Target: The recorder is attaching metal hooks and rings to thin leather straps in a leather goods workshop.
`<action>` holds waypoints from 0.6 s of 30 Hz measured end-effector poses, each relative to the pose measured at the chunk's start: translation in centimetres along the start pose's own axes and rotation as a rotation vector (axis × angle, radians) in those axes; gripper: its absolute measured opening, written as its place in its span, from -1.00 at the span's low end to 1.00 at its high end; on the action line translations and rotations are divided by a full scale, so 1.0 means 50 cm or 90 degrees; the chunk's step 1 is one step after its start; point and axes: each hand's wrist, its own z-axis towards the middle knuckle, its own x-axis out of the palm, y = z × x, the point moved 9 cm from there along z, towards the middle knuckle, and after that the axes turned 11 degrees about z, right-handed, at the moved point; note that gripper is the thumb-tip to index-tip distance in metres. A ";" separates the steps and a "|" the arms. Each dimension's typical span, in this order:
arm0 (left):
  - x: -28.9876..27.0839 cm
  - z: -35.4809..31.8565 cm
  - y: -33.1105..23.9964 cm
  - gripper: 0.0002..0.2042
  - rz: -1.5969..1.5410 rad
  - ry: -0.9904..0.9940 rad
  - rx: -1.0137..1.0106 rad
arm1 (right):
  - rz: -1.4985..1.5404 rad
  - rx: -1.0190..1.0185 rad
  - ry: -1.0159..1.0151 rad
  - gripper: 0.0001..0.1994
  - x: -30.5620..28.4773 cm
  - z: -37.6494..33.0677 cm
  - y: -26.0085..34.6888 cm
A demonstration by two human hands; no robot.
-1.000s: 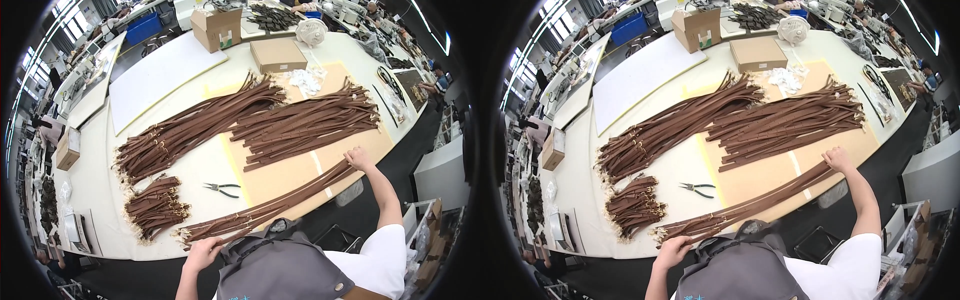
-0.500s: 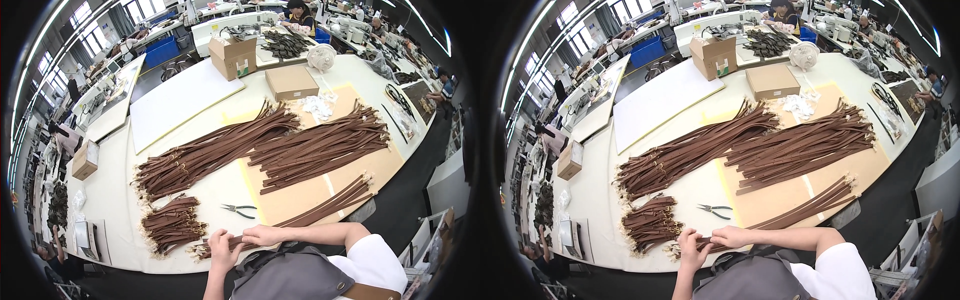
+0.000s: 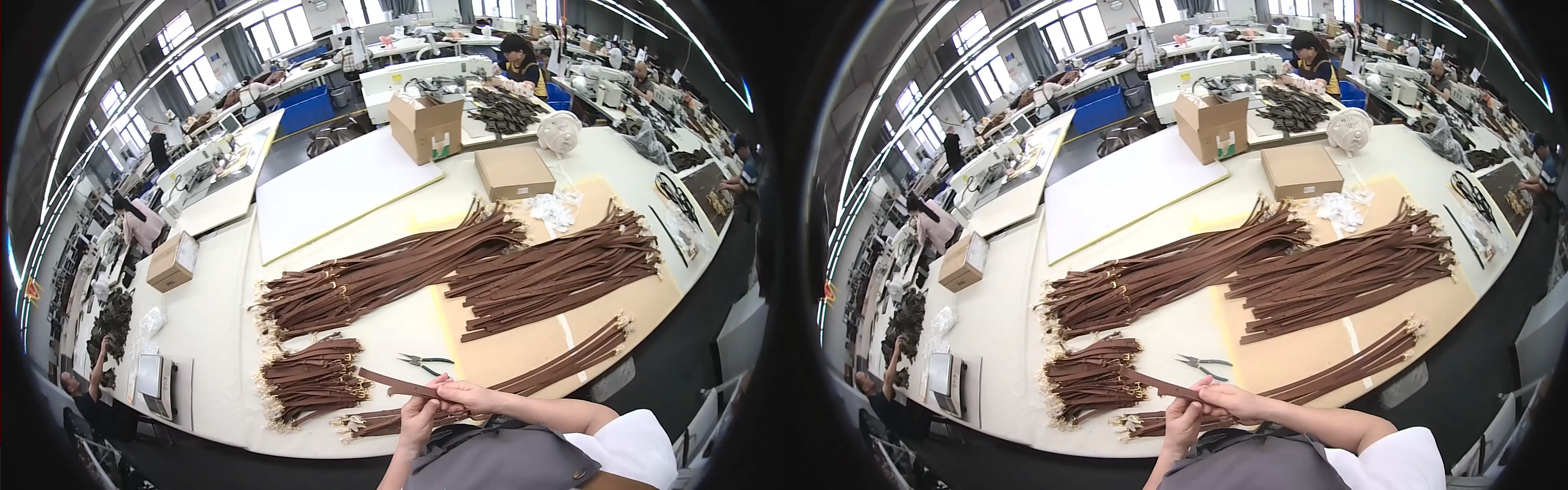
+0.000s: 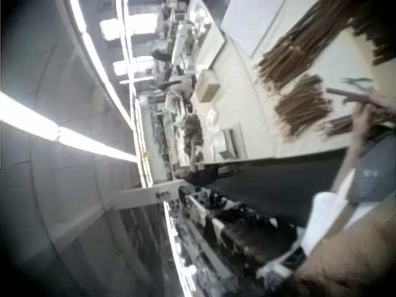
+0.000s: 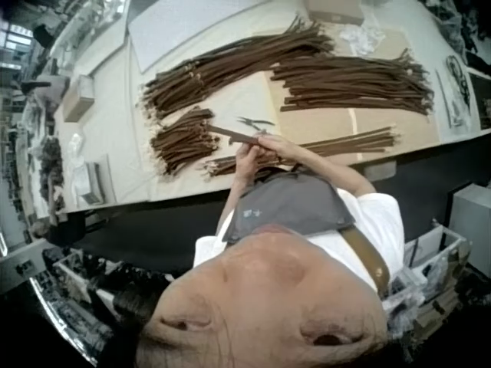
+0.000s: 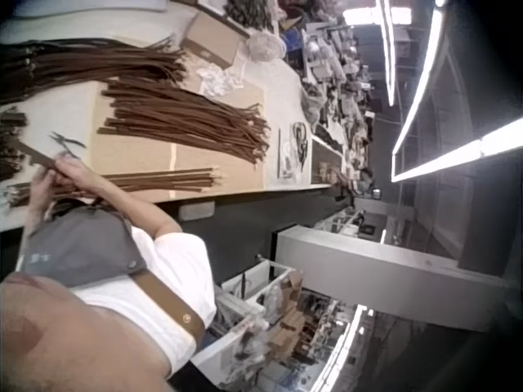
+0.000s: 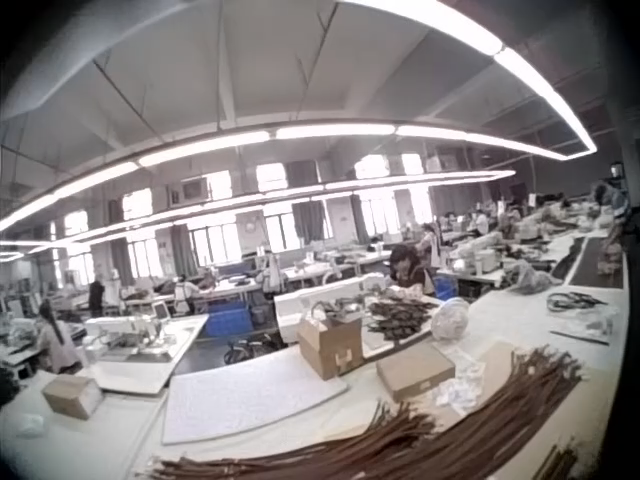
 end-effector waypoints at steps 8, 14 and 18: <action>-0.033 -0.011 -0.052 -0.72 -0.099 -0.089 0.088 | -0.413 -0.185 -0.089 -0.66 0.026 -0.029 0.071; -0.074 -0.013 -0.090 -0.73 -0.218 -0.122 0.089 | -0.453 -0.044 -0.126 -0.71 0.026 -0.005 0.054; -0.047 -0.017 -0.103 -0.74 0.013 -0.100 0.070 | -0.604 -0.465 -0.127 -0.74 0.193 -0.013 0.209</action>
